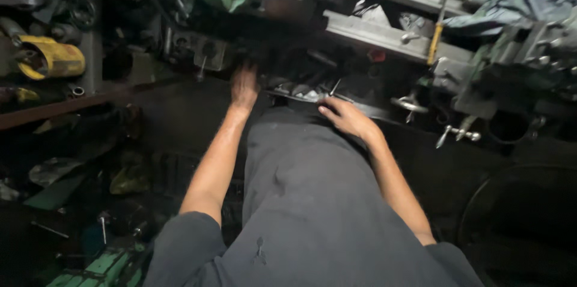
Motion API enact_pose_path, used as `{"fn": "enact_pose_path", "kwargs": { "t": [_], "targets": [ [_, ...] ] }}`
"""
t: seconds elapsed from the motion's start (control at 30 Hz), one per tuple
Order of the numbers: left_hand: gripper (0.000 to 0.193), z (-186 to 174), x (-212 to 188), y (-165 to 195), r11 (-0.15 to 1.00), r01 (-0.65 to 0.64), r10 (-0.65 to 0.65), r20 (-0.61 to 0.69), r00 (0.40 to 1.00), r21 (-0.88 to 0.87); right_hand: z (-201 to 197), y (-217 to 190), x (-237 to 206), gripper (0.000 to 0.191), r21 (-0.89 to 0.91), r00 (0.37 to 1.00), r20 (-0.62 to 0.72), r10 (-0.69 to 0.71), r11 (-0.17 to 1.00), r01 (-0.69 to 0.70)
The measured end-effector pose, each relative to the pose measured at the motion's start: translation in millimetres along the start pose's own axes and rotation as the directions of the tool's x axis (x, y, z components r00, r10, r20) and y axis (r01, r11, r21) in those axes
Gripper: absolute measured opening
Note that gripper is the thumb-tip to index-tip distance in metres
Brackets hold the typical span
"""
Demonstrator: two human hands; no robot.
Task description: The person fits a small cylindrical metal part by hand at a cluttered workbench, then moves to a lathe, secures the part in the chuck using a chuck key, and machines it while the lathe spins, occasionally reaching in to check the part before removing it.
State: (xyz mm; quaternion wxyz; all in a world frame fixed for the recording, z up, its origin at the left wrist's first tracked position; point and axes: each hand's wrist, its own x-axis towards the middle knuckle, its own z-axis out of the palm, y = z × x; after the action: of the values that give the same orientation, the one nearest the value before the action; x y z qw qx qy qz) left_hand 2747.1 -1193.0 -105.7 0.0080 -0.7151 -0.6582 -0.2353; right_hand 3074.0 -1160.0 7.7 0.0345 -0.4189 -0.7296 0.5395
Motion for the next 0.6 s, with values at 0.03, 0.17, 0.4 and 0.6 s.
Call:
{"fn": "enact_pose_path", "kwargs": {
  "t": [0.03, 0.17, 0.4, 0.6],
  "targets": [
    [0.062, 3.5, -8.7, -6.5, 0.999, -0.007, 0.008, 0.031, 1.0, -0.032, 6.2, -8.7, 4.1, 0.041, -0.023, 0.999, 0.021, 0.034, 0.999, -0.033],
    [0.054, 25.8, -19.5, -30.1, 0.992, -0.028, 0.032, 0.031, 0.999, -0.125, 20.5, -45.6, 26.7, 0.042, -0.094, 0.999, 0.033, 0.04, 0.995, -0.037],
    [0.016, 42.0, -0.6, -38.0, 0.955, 0.296, -0.242, 0.586, 0.773, 0.004, 41.5, -90.1, 47.7, 0.039, -0.057, 0.998, -0.061, -0.004, 0.998, 0.0],
    [0.028, -53.7, 27.6, -4.7, 0.704, 0.074, 0.068, 0.171, 0.983, -0.707, 40.4, -92.3, 33.7, 0.035, 0.193, 0.941, -0.29, 0.176, 0.974, -0.123]
  ]
}}
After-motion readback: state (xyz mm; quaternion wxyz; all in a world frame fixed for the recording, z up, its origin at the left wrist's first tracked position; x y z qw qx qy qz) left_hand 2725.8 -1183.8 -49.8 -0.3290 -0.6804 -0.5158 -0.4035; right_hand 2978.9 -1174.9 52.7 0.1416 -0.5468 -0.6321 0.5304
